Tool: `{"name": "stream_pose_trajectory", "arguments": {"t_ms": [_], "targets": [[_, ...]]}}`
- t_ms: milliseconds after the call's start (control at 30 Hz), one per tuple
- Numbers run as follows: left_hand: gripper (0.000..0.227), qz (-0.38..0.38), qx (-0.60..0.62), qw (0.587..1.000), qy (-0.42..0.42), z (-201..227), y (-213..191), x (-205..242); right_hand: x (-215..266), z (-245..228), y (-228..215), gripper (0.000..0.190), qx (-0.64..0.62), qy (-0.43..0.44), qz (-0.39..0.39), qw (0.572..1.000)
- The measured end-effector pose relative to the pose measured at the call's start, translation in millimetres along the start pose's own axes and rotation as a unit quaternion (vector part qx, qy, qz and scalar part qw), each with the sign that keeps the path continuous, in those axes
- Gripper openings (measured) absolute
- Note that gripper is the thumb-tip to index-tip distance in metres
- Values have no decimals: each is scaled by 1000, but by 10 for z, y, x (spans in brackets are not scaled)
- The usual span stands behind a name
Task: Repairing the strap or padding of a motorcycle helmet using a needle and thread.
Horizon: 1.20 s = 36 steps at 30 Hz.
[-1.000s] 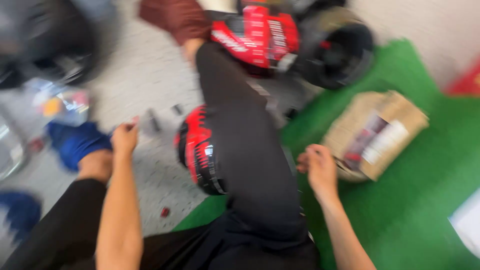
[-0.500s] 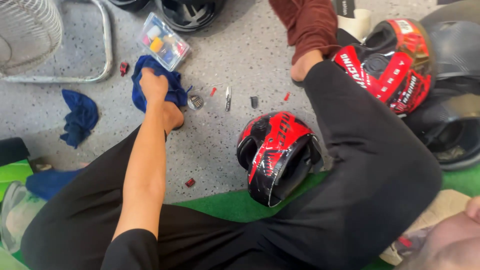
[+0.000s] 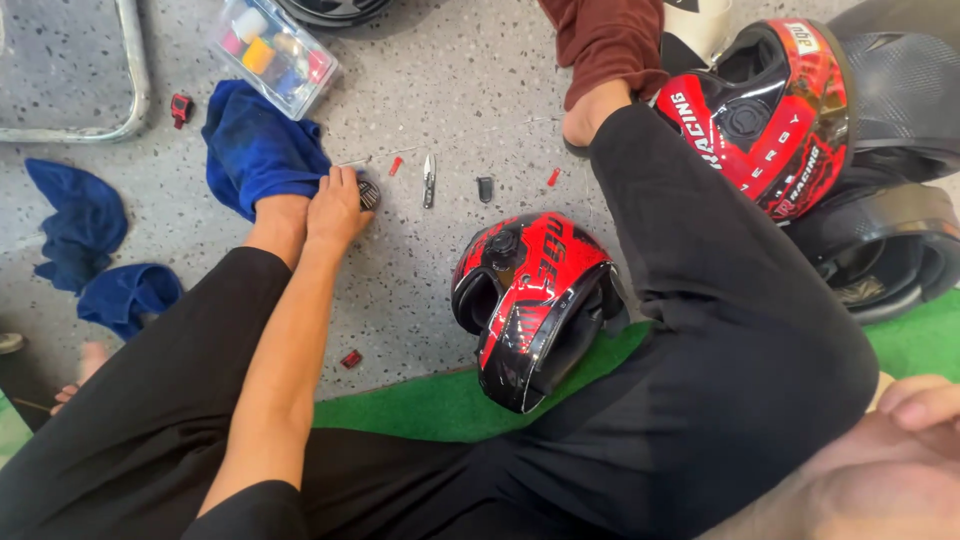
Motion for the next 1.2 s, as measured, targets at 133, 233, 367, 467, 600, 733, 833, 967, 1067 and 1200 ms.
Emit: {"name": "stream_pose_trajectory", "arguments": {"t_ms": [133, 233, 367, 467, 600, 733, 833, 967, 1067, 1200], "targets": [[69, 32, 113, 993, 11, 238, -286, -86, 192, -514, 724, 15, 2, -29, -4, 1000], [64, 66, 174, 982, 28, 506, -538, -182, 326, -788, 1113, 16, 2, -51, -3, 999], [75, 70, 165, 981, 69, 1075, -1164, -364, 354, -1068, 1540, 17, -9, -89, 3, 996], [61, 64, 123, 972, 189, 1522, -1610, -377, 261, -1463, 1855, 17, -21, -125, 11, 992], [62, 73, 114, 947, 290, 2396, -2539, -61, 108, -1925, 2201, 19, 58, -165, -74, 982], [64, 75, 158, 923, 342, 3053, -3338, 469, -163, -2018, 2611, 16, 50, -155, -280, 946], [68, 82, 192, 919, 333, 3274, -3717, 850, -193, -2161, 2828, 18, 37, -147, -361, 920], [71, 109, 224, 913, 322, 3323, -3928, 1119, -211, -2252, 2969, 23, 15, -91, -465, 880], [74, 105, 259, 911, 304, 3330, -3965, 1142, -236, -2356, 3025, 25, 24, -85, -502, 860], [75, 52, 445, 835, 319, 3202, -3909, 1043, -284, -2402, 3101, 24, 31, -84, -497, 863]]}}
Point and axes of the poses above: each hand's wrist, its own x-axis away from the middle knuckle, its own y-axis out of the palm, z = x × y, the point moved 1 cm from there along -x, towards the middle knuckle, and after that the axes turned 9 degrees about x, right-handed, at the moved point
